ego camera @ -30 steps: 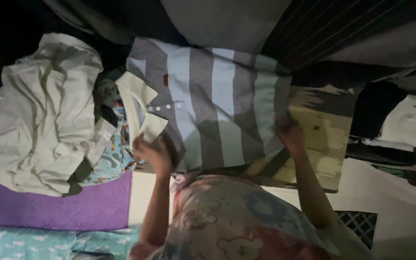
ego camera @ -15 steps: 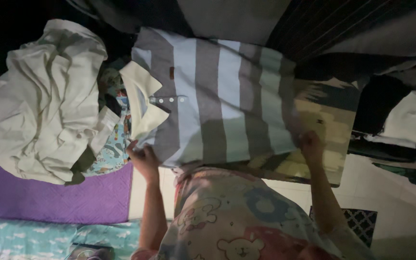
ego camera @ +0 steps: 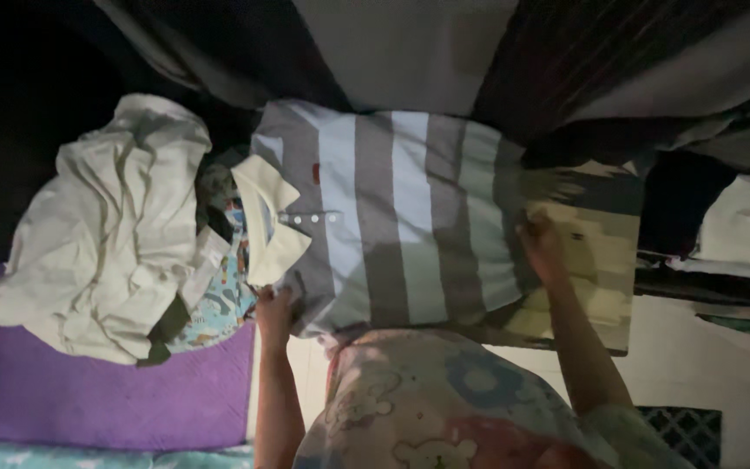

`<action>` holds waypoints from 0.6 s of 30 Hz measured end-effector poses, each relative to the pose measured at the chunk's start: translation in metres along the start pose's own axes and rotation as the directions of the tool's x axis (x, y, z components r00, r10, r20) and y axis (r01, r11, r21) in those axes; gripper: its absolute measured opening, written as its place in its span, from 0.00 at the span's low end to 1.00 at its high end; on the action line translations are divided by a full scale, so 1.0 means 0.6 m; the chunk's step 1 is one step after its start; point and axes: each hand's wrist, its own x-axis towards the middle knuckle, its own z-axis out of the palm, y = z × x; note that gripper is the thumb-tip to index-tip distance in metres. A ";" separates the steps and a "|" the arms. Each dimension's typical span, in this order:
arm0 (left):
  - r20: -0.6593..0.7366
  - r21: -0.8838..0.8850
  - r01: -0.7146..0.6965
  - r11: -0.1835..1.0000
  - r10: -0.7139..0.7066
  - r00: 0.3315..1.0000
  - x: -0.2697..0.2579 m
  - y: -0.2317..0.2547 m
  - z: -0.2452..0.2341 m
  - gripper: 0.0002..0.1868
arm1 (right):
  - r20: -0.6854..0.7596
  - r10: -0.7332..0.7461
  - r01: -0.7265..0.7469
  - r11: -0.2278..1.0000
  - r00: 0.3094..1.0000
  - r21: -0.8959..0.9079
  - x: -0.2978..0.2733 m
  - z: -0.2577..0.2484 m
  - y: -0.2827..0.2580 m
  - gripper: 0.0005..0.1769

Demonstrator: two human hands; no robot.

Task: The person picks up a striped polo shirt from a pile of laundry on a bench and folds it by tucking the sides and sleeves inward before smoothing it flat.

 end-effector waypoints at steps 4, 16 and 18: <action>0.171 -0.183 -0.349 0.919 0.379 0.910 0.012 0.040 -0.028 0.22 | 0.052 0.072 -0.070 0.997 0.996 -0.029 0.092 0.041 -0.017 0.28; -0.245 0.465 -0.046 0.884 0.178 0.953 -0.004 0.029 -0.019 0.19 | 0.063 0.310 -0.305 0.949 0.949 -0.076 0.331 0.050 -0.055 0.29; -0.238 0.571 -0.113 0.813 0.296 0.925 -0.012 0.030 -0.017 0.18 | -0.065 0.228 -0.235 0.964 0.971 -0.127 0.338 0.042 -0.055 0.28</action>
